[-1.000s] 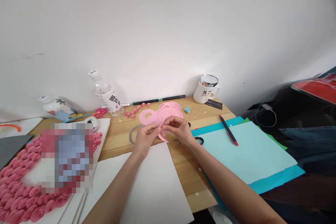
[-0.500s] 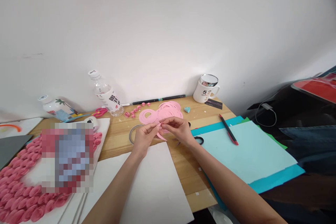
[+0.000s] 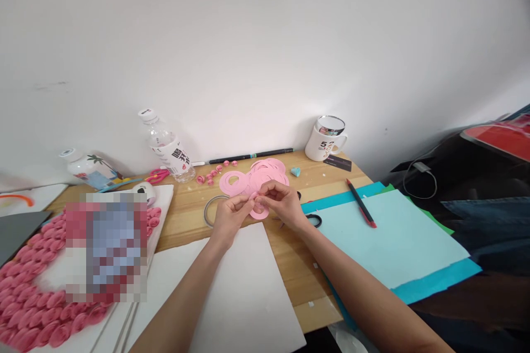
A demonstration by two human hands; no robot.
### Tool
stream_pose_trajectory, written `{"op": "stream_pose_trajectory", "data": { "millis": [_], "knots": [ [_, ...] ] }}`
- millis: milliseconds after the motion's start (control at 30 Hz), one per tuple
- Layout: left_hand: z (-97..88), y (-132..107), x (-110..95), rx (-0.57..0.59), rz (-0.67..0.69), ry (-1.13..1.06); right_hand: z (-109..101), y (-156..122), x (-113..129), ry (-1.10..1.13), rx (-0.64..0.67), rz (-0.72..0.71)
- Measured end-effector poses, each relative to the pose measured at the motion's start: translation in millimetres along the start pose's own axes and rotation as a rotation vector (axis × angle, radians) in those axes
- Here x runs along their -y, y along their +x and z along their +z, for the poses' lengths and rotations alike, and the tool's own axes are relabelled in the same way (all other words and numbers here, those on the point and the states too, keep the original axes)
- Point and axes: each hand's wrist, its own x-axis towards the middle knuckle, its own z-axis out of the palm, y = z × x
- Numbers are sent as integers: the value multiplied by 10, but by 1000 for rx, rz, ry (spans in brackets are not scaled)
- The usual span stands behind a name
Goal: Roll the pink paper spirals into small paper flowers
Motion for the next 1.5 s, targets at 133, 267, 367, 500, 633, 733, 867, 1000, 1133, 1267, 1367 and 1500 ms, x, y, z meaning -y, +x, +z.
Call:
{"op": "stream_pose_trajectory", "data": {
  "millis": [133, 267, 367, 500, 633, 733, 867, 1000, 1133, 1267, 1367, 1500],
  "knots": [
    [-10, 2, -6, -38, -10, 5, 4, -11, 7, -23, 23, 8],
    [-7, 1, -27, -61, -8, 15, 6, -18, 0, -44, 23, 3],
    [-4, 1, -29, -64, -7, 13, 9, -19, -2, -56, 2, 5],
    [2, 2, -7, -59, -1, 20, 15, -20, 24, -45, -6, 9],
    [11, 4, 13, -58, 6, 35, 15, -15, 39, -21, -2, -17],
    [8, 6, 8, -70, -1, 22, 15, -10, 34, -17, 18, -24],
    [-3, 6, -19, -108, 11, 12, 17, -13, 23, -28, 39, -5],
    [0, 3, -29, -103, 18, 25, 18, -18, 9, -31, 34, 2],
    [8, 6, -5, -93, 13, 26, 20, -21, 3, -25, 19, 9],
    [-2, 14, 29, -67, 27, 55, 23, -26, 16, -6, 34, 5],
    [-16, 17, 45, -68, 40, 80, 27, -23, 24, -10, 53, -24],
    [-21, 13, 32, -85, 57, 135, 24, -16, 18, -33, 45, -57]
  ]
}}
